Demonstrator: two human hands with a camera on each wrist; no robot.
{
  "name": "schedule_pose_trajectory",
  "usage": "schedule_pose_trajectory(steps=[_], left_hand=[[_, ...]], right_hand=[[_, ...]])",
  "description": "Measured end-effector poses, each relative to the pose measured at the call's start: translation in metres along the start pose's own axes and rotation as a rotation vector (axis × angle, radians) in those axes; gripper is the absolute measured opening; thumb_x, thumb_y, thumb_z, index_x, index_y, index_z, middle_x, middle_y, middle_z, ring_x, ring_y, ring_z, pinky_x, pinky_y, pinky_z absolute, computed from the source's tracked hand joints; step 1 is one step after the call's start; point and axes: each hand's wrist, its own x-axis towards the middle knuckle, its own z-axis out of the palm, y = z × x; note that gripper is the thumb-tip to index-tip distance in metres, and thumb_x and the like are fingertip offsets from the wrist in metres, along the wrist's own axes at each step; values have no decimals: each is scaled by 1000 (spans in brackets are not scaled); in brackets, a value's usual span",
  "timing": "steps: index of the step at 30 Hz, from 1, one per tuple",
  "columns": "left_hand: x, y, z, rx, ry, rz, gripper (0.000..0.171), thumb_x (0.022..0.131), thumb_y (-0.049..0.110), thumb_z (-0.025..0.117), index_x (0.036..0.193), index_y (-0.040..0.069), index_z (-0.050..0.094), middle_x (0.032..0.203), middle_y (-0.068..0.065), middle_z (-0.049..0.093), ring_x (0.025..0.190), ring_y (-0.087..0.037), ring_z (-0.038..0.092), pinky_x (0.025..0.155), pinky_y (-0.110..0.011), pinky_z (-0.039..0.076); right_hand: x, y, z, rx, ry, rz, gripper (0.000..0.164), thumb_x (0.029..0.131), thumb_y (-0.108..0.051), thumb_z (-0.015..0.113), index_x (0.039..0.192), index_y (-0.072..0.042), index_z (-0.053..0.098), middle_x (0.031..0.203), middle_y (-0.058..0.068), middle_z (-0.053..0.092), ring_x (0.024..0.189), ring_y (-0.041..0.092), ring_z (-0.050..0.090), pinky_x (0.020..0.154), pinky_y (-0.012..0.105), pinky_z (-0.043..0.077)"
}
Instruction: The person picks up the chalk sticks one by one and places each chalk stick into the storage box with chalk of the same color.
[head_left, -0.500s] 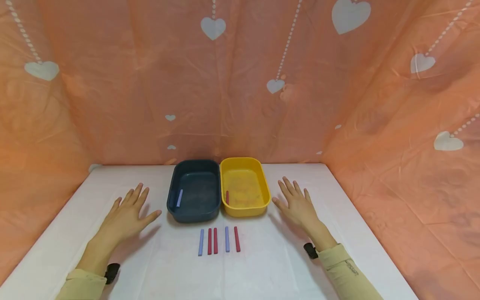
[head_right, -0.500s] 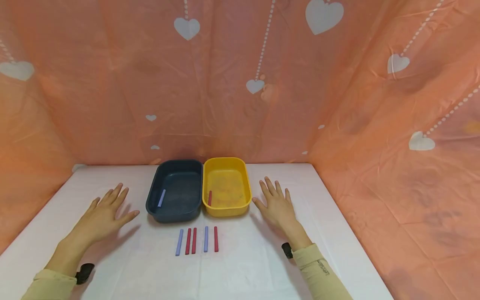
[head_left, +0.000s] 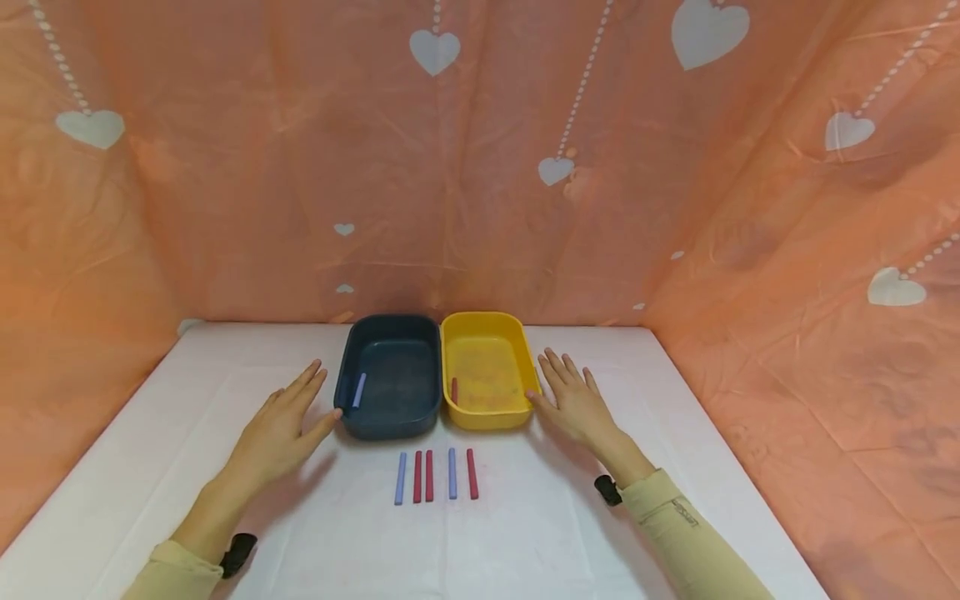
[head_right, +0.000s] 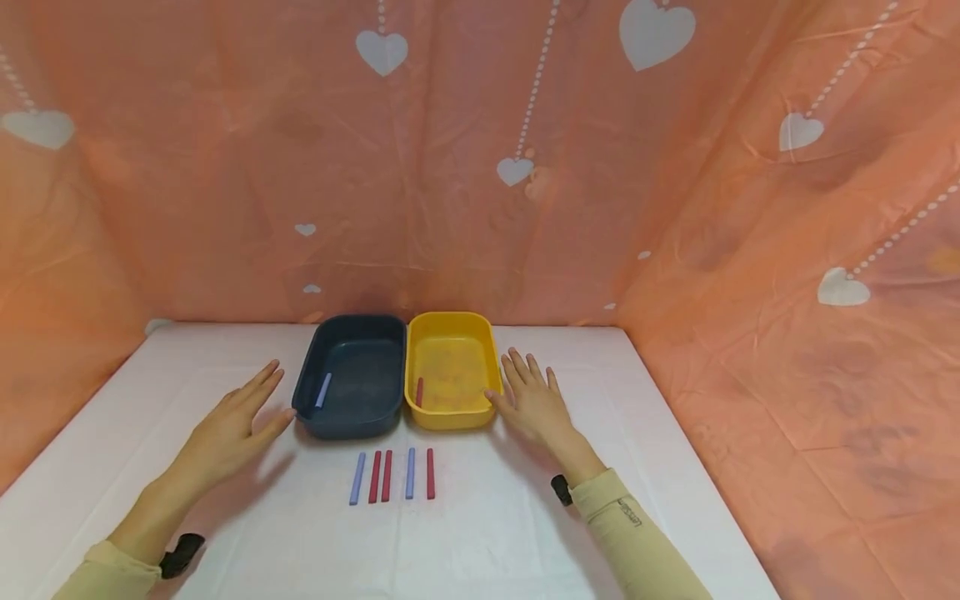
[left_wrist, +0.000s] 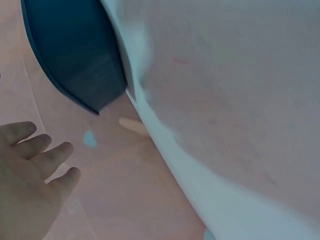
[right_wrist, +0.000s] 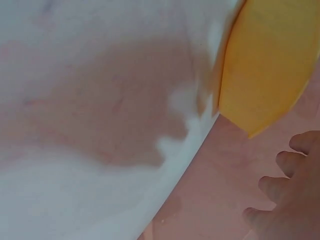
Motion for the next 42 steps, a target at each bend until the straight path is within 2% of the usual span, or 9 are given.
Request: schedule_pose_trajectory(steps=[5,9,14,17,23,30,35,37,42], left_hand=[[-1,16,6,-22,95,55,66,98,27,70,152,-4,47,160,-20,43,135,-49,51,104,-66,43],[-4,26,14,-72,159,101,60,96,20,72,149,2,51,154,-17,50,132,-44,55,98,-64,49],[-6,41,23,-144,212,143,56,93,13,75,145,5,55,140,-13,61,121,-35,64,91,-59,54],[-7,47,29,-190,218,155,52,92,9,75,141,4,58,132,-10,64,111,-29,66,85,-53,56],[-6,55,39,-291,183,193,45,89,2,77,132,2,62,124,-10,66,100,-23,66,77,-41,58],[-9,60,47,-335,172,215,41,85,-1,79,124,1,66,112,-9,69,89,-17,65,72,-30,54],[-8,63,52,-340,62,140,37,88,4,79,123,2,67,108,-3,69,89,-14,65,75,-30,55],[-8,65,53,-324,9,96,36,89,6,79,123,2,68,107,-1,69,89,-14,65,77,-30,56],[-8,65,58,-281,-105,35,35,90,11,78,122,1,68,103,2,67,86,-11,61,76,-27,54]], right_hand=[[11,-2,5,16,-48,-6,79,106,-53,48,162,-2,28,171,15,21,157,40,18,123,65,13],[18,-2,8,24,-91,2,80,107,-53,47,163,0,24,172,16,18,158,40,15,124,63,11],[23,-4,10,32,-120,11,82,107,-53,46,163,1,21,172,16,15,158,39,14,125,62,10],[25,-5,11,44,-130,14,83,107,-54,45,163,1,19,172,16,13,159,39,12,125,61,9],[28,-6,15,91,-130,29,83,108,-52,44,164,2,15,173,17,10,159,38,9,125,61,7],[31,-11,23,120,-138,18,83,109,-53,40,165,0,9,174,15,4,160,36,5,126,60,5],[29,-10,24,111,-128,38,82,109,-54,39,165,-1,11,174,13,4,160,35,5,126,59,6],[28,-8,24,120,-121,41,82,109,-54,39,165,-1,12,174,14,5,160,35,6,126,60,6],[23,-5,23,121,-118,48,83,109,-55,40,165,0,13,174,15,5,159,38,8,125,61,7]])
